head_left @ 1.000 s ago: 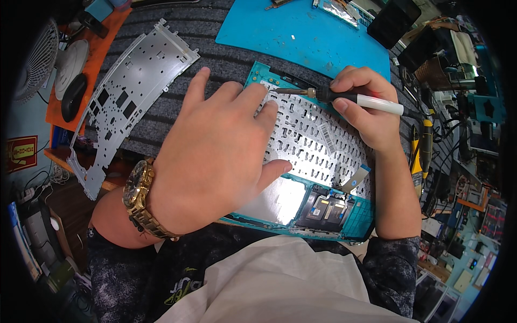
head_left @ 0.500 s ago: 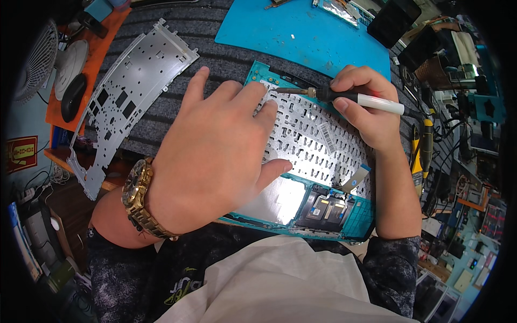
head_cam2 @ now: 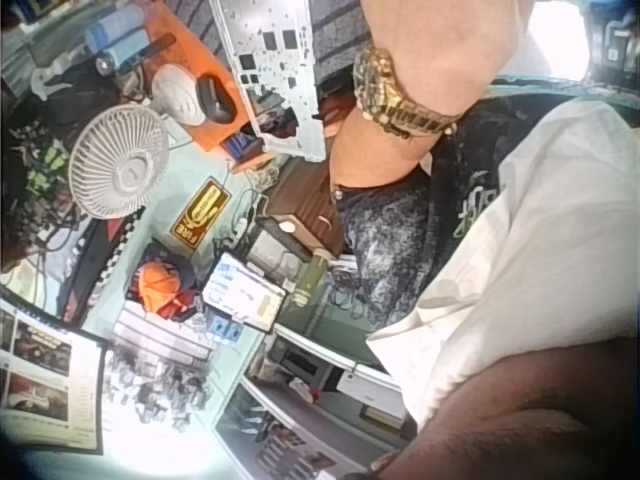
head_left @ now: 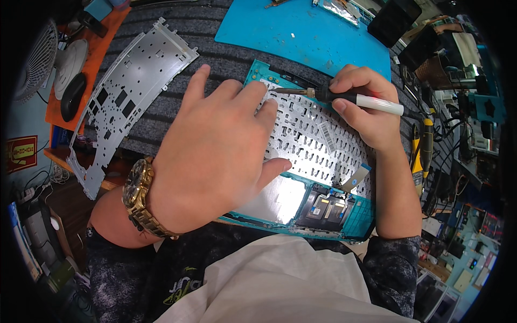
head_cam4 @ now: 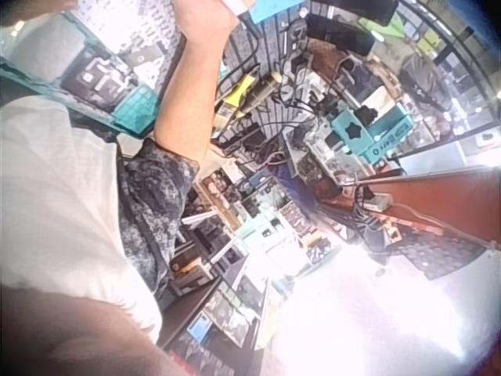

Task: The person uses a soldering iron to melt plastic points on a laptop keyboard assembly. They apply the heated tip to various spots on the silver backing of the keyboard while holding the assembly by hand.

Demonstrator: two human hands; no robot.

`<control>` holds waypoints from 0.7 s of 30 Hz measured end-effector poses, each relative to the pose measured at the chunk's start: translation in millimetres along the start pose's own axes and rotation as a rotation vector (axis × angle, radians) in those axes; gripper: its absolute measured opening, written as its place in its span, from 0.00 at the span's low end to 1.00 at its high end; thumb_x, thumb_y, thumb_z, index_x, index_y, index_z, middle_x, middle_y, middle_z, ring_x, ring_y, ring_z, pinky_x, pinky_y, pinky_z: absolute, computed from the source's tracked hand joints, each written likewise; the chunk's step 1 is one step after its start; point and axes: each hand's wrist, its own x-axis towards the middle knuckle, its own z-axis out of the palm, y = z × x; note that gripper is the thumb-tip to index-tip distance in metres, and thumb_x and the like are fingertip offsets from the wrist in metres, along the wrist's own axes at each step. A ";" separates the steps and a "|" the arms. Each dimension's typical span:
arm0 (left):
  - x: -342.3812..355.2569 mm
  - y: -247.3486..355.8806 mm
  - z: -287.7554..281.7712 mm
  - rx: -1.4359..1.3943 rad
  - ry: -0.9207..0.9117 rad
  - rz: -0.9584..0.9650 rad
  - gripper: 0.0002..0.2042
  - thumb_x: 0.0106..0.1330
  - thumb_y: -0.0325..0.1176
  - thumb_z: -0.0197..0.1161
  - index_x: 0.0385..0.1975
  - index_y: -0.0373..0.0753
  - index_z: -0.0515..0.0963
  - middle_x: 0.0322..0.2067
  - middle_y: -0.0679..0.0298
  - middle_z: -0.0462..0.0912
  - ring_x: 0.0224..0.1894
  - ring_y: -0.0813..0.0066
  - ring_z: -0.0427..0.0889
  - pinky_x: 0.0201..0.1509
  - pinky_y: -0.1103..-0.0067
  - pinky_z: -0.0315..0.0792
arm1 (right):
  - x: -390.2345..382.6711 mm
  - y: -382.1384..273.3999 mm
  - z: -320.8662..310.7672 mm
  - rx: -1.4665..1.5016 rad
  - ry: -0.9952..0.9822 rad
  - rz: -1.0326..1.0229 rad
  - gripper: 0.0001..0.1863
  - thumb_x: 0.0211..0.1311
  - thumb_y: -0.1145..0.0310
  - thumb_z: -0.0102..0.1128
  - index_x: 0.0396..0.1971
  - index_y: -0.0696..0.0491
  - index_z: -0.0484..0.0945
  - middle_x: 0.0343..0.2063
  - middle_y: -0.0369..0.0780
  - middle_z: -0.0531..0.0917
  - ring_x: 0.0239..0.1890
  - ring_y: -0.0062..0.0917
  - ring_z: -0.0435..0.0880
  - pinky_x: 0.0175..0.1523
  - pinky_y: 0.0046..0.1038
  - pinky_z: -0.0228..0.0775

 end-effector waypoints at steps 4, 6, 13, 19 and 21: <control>0.0 0.5 -0.3 0.001 -0.001 0.004 0.34 0.61 0.53 0.77 0.60 0.33 0.82 0.61 0.53 0.81 0.64 0.51 0.80 0.77 0.42 0.62 | 0.1 0.8 -0.4 -0.009 -0.001 -0.033 0.11 0.59 0.79 0.75 0.41 0.59 0.86 0.37 0.37 0.88 0.37 0.17 0.83 0.42 0.21 0.74; -0.3 0.8 -0.3 0.010 0.006 0.009 0.34 0.61 0.53 0.78 0.60 0.33 0.82 0.61 0.53 0.81 0.64 0.52 0.80 0.77 0.42 0.62 | -1.8 1.6 -2.0 0.074 0.025 0.060 0.10 0.60 0.79 0.75 0.41 0.59 0.86 0.36 0.36 0.87 0.36 0.16 0.83 0.41 0.20 0.73; 0.0 1.1 -0.5 0.013 0.006 0.013 0.34 0.61 0.53 0.78 0.59 0.33 0.82 0.61 0.53 0.82 0.63 0.51 0.80 0.76 0.42 0.63 | -2.1 1.8 -2.4 0.050 0.018 0.029 0.11 0.60 0.79 0.75 0.42 0.59 0.86 0.37 0.36 0.87 0.37 0.16 0.83 0.41 0.20 0.73; 0.3 1.8 -0.6 0.015 0.009 0.012 0.34 0.61 0.53 0.77 0.59 0.33 0.82 0.60 0.53 0.82 0.63 0.51 0.80 0.77 0.42 0.63 | -0.9 -0.7 -1.6 0.020 -0.006 0.005 0.11 0.60 0.78 0.75 0.42 0.59 0.86 0.38 0.37 0.87 0.40 0.18 0.84 0.45 0.22 0.75; 0.2 1.9 -0.6 0.012 0.010 0.012 0.33 0.61 0.53 0.77 0.59 0.33 0.82 0.60 0.53 0.82 0.63 0.51 0.80 0.77 0.42 0.63 | -1.1 -0.9 -1.5 0.010 -0.003 0.007 0.10 0.61 0.79 0.75 0.42 0.59 0.86 0.38 0.37 0.87 0.39 0.17 0.84 0.44 0.22 0.75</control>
